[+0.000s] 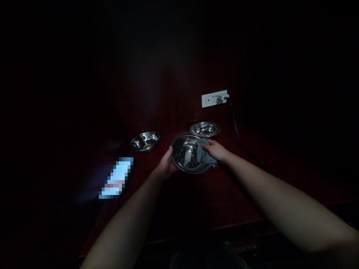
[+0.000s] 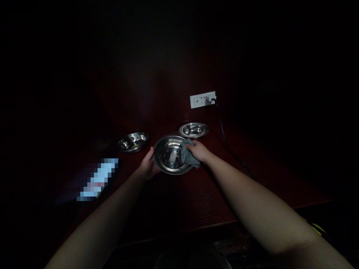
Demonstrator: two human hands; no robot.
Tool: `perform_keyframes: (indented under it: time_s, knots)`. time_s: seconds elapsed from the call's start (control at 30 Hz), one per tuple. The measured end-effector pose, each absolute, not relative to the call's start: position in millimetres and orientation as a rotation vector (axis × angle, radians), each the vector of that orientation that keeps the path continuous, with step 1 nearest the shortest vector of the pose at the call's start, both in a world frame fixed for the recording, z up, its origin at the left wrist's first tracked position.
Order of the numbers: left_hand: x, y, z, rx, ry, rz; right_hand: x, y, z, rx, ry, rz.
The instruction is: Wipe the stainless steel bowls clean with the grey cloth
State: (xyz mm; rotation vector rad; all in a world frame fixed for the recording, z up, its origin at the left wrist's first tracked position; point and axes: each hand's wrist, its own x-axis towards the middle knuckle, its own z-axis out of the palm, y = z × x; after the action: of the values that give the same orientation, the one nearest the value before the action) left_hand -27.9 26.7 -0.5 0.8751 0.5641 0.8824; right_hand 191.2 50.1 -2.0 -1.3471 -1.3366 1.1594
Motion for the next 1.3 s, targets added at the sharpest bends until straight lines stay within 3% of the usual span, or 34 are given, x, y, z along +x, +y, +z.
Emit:
perform_keyframes:
  time_s: [0.3, 1.3]
  knots:
    - [-16.7, 25.3, -5.8, 0.856, 0.658, 1.167, 186.1, 49.0, -4.4, -1.251, -1.269, 1.206]
    - [-21.6, 38.9, -12.2, 0.835, 0.691, 1.060, 193.3, 59.2, -9.3, -1.387, -1.522, 1.055]
